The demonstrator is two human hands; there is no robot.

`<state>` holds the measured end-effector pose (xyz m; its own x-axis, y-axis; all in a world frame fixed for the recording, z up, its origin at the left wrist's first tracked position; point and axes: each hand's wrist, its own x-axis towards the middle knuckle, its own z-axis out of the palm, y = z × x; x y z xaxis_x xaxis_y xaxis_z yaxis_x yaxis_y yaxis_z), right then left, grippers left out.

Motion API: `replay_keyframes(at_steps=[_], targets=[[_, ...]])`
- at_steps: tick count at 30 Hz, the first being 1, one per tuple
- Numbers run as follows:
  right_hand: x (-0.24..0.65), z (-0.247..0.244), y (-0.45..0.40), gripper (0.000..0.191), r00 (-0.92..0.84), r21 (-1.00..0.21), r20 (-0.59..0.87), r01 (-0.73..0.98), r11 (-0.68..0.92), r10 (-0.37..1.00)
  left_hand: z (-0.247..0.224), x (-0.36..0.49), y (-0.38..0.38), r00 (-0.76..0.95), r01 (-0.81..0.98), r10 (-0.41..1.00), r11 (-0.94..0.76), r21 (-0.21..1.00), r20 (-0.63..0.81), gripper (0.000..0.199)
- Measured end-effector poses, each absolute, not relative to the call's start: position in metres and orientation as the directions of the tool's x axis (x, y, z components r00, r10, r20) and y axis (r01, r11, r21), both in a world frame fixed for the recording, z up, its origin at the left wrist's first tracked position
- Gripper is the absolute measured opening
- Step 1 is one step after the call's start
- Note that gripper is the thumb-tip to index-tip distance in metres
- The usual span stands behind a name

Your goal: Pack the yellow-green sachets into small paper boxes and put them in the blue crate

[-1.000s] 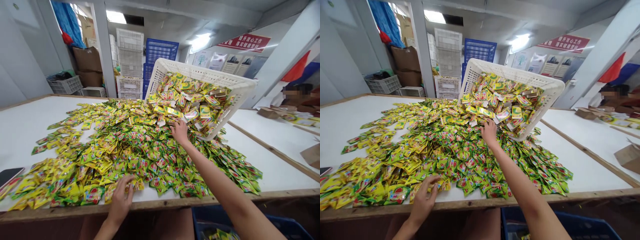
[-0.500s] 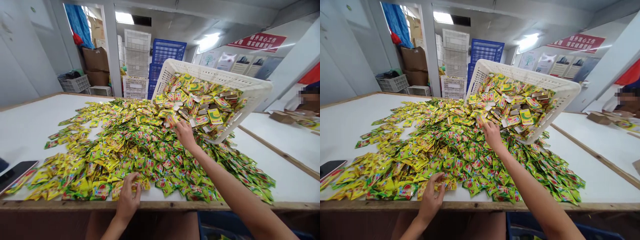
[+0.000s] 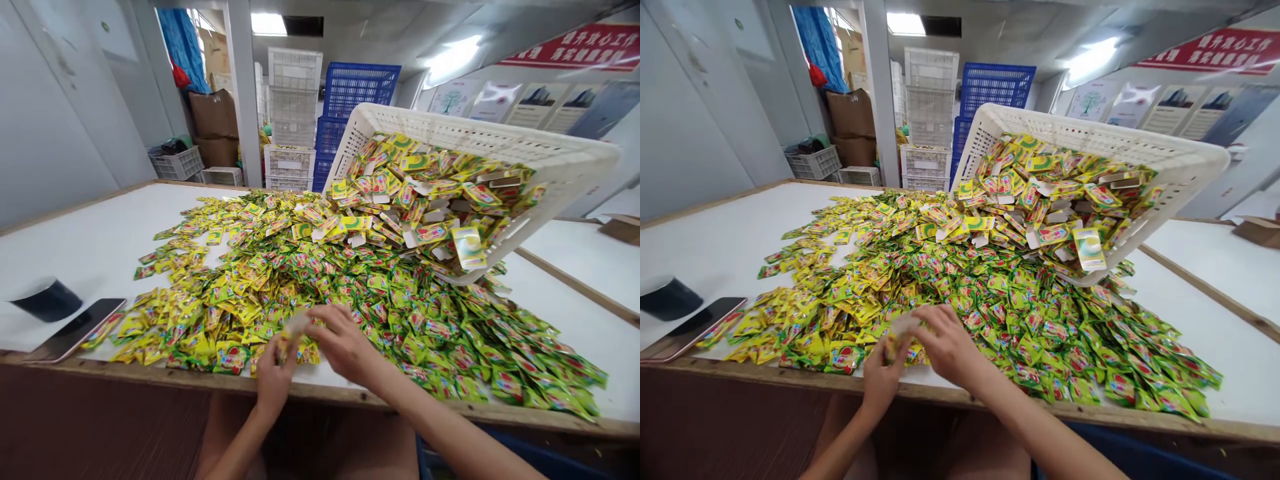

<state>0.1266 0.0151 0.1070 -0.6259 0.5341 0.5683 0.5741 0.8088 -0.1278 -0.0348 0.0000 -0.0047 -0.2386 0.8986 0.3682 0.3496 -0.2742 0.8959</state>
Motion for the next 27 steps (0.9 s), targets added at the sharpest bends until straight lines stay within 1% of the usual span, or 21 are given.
replay_keyframes(at_steps=[1, 2, 3, 4, 5, 6, 8, 11, 12, 14, 15, 16, 18, 20, 21, 23, 27], targets=[[0.129, 0.105, 0.02, 0.025, -0.505, -0.219, 0.626, 0.618, 0.755, 0.594, -0.002, -0.035, 0.0, -0.354, 0.265, 0.883, -0.221, 0.939, 0.307, 0.025], [0.13, 0.1, 0.025, 0.023, -0.391, -0.313, 0.644, 0.649, 0.693, 0.657, 0.0, -0.034, 0.0, -0.443, 0.18, 0.859, -0.194, 0.964, 0.255, 0.029], [0.129, 0.094, 0.03, 0.019, -0.311, -0.393, 0.627, 0.665, 0.635, 0.714, 0.002, -0.034, 0.0, -0.493, 0.106, 0.842, -0.193, 0.976, 0.22, 0.034], [0.126, 0.086, 0.036, 0.015, -0.272, -0.449, 0.588, 0.673, 0.588, 0.761, 0.003, -0.034, 0.0, -0.511, 0.052, 0.835, -0.21, 0.976, 0.207, 0.037], [0.121, 0.077, 0.043, 0.012, -0.273, -0.478, 0.541, 0.679, 0.558, 0.796, 0.003, -0.034, 0.001, -0.512, 0.02, 0.833, -0.231, 0.973, 0.209, 0.038], [0.113, 0.068, 0.049, 0.01, -0.293, -0.486, 0.5, 0.684, 0.544, 0.815, 0.002, -0.035, 0.001, -0.514, 0.001, 0.831, -0.25, 0.968, 0.215, 0.038], [0.092, 0.052, 0.064, 0.009, -0.331, -0.464, 0.452, 0.706, 0.535, 0.828, -0.003, -0.036, 0.002, -0.545, -0.011, 0.81, -0.263, 0.965, 0.215, 0.036], [0.059, 0.039, 0.083, 0.026, -0.346, -0.39, 0.41, 0.77, 0.505, 0.844, -0.01, -0.039, 0.004, -0.626, -0.014, 0.755, -0.258, 0.966, 0.192, 0.035], [0.05, 0.037, 0.087, 0.028, -0.344, -0.365, 0.394, 0.792, 0.489, 0.852, -0.011, -0.04, 0.004, -0.634, -0.021, 0.751, -0.257, 0.966, 0.186, 0.034], [0.04, 0.034, 0.092, 0.025, -0.329, -0.335, 0.381, 0.822, 0.461, 0.864, -0.012, -0.041, 0.005, -0.631, -0.041, 0.757, -0.251, 0.967, 0.17, 0.034], [0.04, 0.033, 0.093, 0.021, -0.317, -0.343, 0.387, 0.822, 0.455, 0.866, -0.011, -0.041, 0.005, -0.633, -0.047, 0.758, -0.243, 0.969, 0.159, 0.034], [0.044, 0.031, 0.092, 0.016, -0.3, -0.377, 0.397, 0.808, 0.452, 0.868, -0.01, -0.042, 0.005, -0.635, -0.047, 0.757, -0.234, 0.971, 0.152, 0.034], [0.058, 0.027, 0.087, 0.009, -0.221, -0.529, 0.405, 0.735, 0.425, 0.887, -0.006, -0.042, 0.004, -0.635, -0.024, 0.757, -0.218, 0.976, 0.153, 0.033], [0.08, 0.021, 0.078, 0.015, -0.1, -0.717, 0.374, 0.599, 0.356, 0.922, -0.002, -0.042, 0.003, -0.618, 0.018, 0.768, -0.199, 0.98, 0.168, 0.032], [0.091, 0.019, 0.072, 0.019, -0.045, -0.787, 0.348, 0.529, 0.317, 0.937, -0.001, -0.042, 0.003, -0.603, 0.033, 0.779, -0.19, 0.981, 0.171, 0.032], [0.111, 0.013, 0.06, 0.022, 0.011, -0.864, 0.296, 0.429, 0.262, 0.955, 0.001, -0.042, 0.003, -0.568, 0.044, 0.808, -0.162, 0.986, 0.158, 0.032], [0.129, 0.003, 0.036, 0.019, -0.007, -0.927, 0.175, 0.335, 0.167, 0.985, 0.0, -0.044, 0.004, -0.531, 0.05, 0.837, -0.124, 0.991, 0.131, 0.03]])
